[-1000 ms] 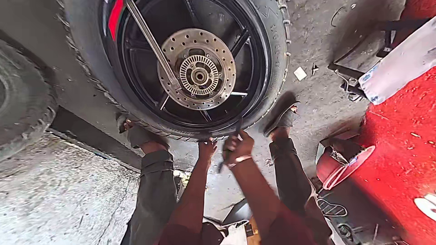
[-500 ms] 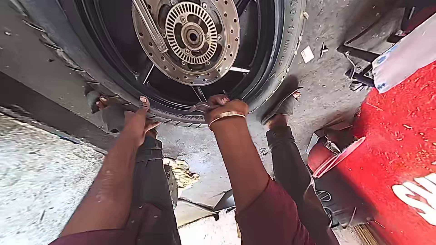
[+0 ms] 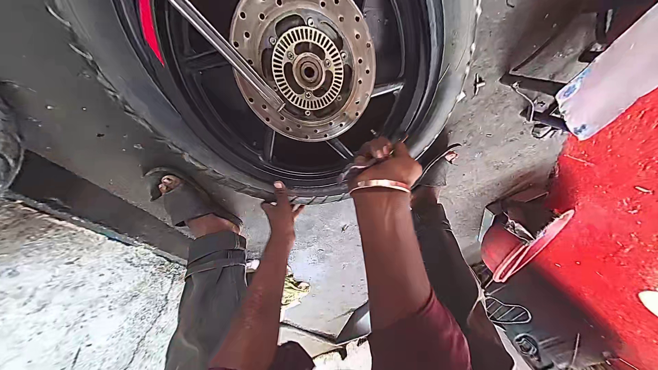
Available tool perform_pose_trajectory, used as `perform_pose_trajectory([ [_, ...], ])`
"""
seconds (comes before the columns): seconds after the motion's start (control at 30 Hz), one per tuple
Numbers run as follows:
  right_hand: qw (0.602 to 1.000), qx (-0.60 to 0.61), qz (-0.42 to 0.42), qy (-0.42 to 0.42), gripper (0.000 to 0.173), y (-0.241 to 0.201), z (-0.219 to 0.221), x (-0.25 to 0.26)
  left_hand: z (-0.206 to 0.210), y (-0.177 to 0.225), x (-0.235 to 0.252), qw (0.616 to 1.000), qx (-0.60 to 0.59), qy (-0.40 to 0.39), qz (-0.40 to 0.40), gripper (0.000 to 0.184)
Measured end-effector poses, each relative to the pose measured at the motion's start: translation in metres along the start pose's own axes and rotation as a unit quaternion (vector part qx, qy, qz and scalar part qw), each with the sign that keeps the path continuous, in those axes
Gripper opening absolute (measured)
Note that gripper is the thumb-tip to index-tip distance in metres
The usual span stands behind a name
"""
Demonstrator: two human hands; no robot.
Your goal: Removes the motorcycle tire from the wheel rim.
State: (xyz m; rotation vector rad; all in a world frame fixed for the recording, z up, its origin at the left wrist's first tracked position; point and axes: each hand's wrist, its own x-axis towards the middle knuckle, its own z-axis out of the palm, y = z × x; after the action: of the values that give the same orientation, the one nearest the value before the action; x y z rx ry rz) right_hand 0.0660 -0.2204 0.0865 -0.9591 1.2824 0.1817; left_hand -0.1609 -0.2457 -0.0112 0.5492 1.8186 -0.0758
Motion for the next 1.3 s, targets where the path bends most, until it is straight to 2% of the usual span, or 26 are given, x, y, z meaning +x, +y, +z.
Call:
perform_pose_trajectory([
  [0.1,0.995,-0.050,-0.068,-0.044,0.039,0.000,0.011,0.033,0.055,-0.019,-0.017,0.997,-0.070,-0.012,-0.020,0.071],
  [0.17,0.965,-0.099,-0.162,-0.179,0.038,0.029,-0.032,0.092,0.078,-0.022,-0.020,0.996,-0.078,-0.011,-0.040,0.070],
  [0.23,0.960,-0.191,-0.186,-0.086,0.035,0.055,-0.058,0.112,0.066,-0.013,-0.026,0.995,-0.019,-0.036,-0.086,0.068],
  [0.3,0.947,-0.290,-0.136,-0.005,0.029,0.055,-0.066,0.108,0.044,0.000,-0.020,0.985,0.069,-0.106,-0.116,0.062],
  [0.33,0.933,-0.345,-0.105,0.008,0.028,0.048,-0.073,0.098,0.028,0.006,-0.019,0.978,0.113,-0.123,-0.124,0.061],
  [0.4,0.874,-0.481,-0.057,-0.037,0.028,0.028,-0.079,0.086,0.005,0.024,-0.014,0.977,0.154,-0.110,-0.104,0.059],
  [0.47,0.814,-0.576,-0.024,-0.073,0.029,0.010,-0.087,0.076,-0.007,0.038,-0.010,0.983,0.146,-0.081,-0.080,0.058],
  [0.5,0.804,-0.588,-0.019,-0.083,0.027,0.004,-0.094,0.069,-0.008,0.045,-0.007,0.985,0.138,-0.070,-0.074,0.057],
  [0.57,0.819,-0.567,0.015,-0.082,0.023,-0.011,-0.108,0.049,-0.006,0.050,-0.006,0.987,0.131,-0.059,-0.076,0.058],
  [0.6,0.825,-0.557,0.054,-0.074,0.024,-0.023,-0.112,0.040,-0.003,0.051,-0.006,0.986,0.131,-0.057,-0.082,0.061],
  [0.67,0.809,-0.575,0.106,-0.064,0.035,-0.056,-0.116,0.035,0.012,0.047,-0.006,0.987,0.124,-0.052,-0.092,0.064],
  [0.83,0.680,-0.715,0.154,-0.045,0.048,-0.126,-0.113,0.038,0.034,0.054,-0.006,0.986,0.078,-0.031,-0.146,0.052],
  [0.9,0.624,-0.757,0.192,-0.043,0.048,-0.138,-0.095,0.038,0.042,0.059,-0.003,0.986,0.077,-0.024,-0.143,0.043],
  [0.97,0.575,-0.786,0.221,-0.048,0.048,-0.138,-0.076,0.040,0.047,0.063,-0.004,0.987,0.073,-0.001,-0.141,0.041],
  [1.13,0.494,-0.845,0.200,-0.055,0.045,-0.153,-0.060,0.041,0.060,0.066,-0.002,0.982,0.119,0.045,-0.141,0.047],
  [1.27,0.473,-0.867,0.151,-0.052,0.048,-0.156,-0.070,0.060,0.064,0.063,-0.001,0.977,0.141,0.059,-0.152,0.050],
  [1.3,0.438,-0.887,0.126,-0.071,0.048,-0.148,-0.074,0.069,0.064,0.063,-0.001,0.975,0.149,0.062,-0.154,0.050],
])
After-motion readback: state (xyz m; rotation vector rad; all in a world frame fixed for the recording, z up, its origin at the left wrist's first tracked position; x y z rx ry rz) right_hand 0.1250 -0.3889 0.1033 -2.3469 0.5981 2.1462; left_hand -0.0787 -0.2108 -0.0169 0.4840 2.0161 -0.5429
